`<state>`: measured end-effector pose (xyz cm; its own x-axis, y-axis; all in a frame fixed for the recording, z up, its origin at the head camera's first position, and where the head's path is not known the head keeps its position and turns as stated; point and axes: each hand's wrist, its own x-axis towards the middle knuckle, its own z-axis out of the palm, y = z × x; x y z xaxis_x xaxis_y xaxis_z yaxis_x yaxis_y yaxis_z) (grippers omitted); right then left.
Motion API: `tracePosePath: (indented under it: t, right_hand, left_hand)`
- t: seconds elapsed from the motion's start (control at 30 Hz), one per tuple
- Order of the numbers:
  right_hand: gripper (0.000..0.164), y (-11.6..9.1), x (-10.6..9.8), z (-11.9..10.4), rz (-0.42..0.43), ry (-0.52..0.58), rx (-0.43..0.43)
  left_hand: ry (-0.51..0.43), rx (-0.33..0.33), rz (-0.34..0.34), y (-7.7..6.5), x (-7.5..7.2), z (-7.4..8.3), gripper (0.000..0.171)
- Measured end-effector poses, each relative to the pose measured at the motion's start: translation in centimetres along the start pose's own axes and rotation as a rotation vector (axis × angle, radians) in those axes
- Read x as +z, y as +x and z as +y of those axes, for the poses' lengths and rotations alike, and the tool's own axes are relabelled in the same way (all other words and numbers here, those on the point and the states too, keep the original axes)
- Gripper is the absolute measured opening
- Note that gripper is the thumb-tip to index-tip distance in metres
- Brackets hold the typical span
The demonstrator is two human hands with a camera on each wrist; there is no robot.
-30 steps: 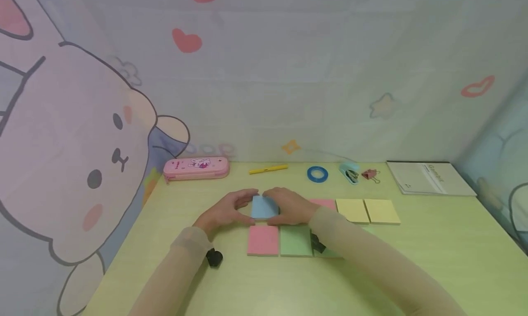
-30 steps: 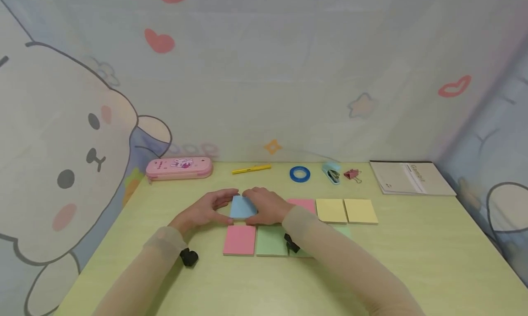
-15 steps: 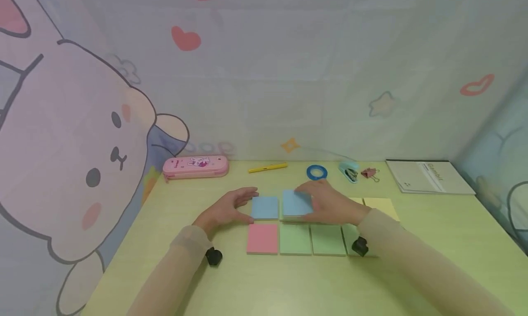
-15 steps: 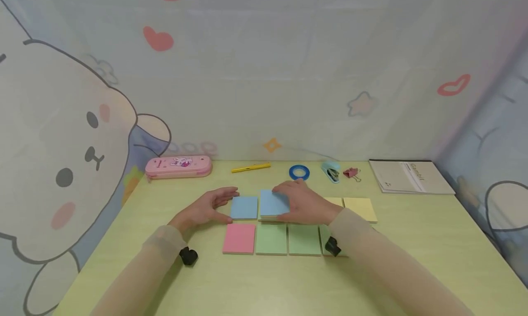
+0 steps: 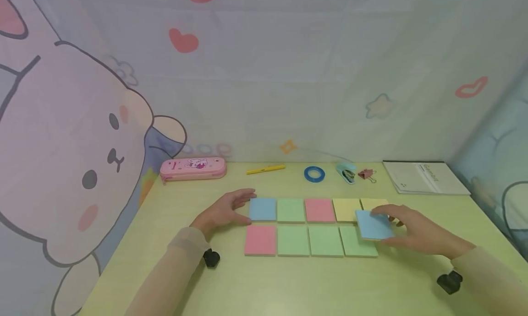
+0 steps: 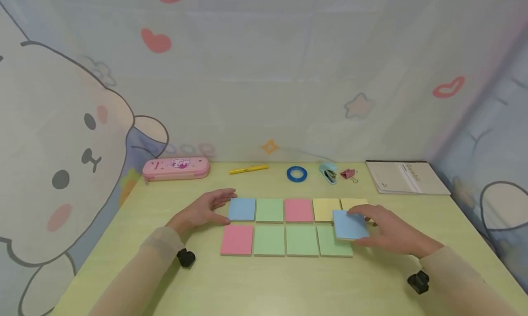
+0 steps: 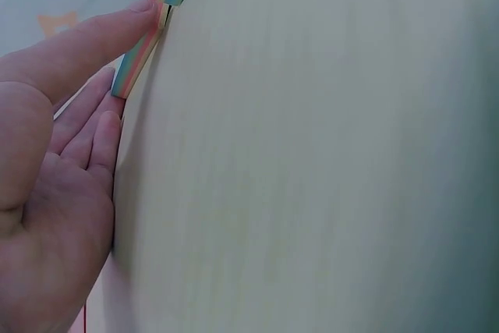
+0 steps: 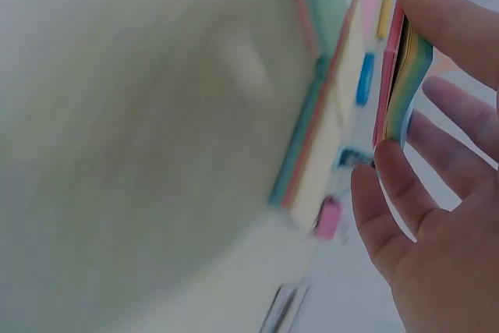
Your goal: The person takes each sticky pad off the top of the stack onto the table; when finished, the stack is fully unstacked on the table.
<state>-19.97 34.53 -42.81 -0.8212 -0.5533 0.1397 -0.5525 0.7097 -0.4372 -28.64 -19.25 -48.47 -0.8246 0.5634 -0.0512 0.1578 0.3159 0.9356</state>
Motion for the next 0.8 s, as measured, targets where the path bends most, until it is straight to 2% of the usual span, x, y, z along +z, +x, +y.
tracePosePath:
  t: [0.17, 0.37, 0.6, 0.8]
  right_hand:
    - [0.066, -2.6, -0.1, 2.1, 0.032, -0.032, -0.014]
    - [0.066, -4.6, 0.0, 3.6, 0.028, -0.019, -0.006]
    - [0.065, -5.5, 0.6, 4.0, 0.021, 0.006, -0.010]
    - [0.067, -5.3, 1.0, 3.8, 0.052, -0.025, -0.002]
  left_hand:
    - [-0.010, -0.003, 0.003, -0.1, -0.1, 0.2, 0.093]
    - [-0.016, -0.008, -0.002, 0.0, -0.1, 0.0, 0.092]
    - [-0.019, -0.005, -0.009, 0.0, 0.0, 0.3, 0.094]
    - [-0.019, -0.010, -0.009, -0.2, 0.0, 0.4, 0.093]
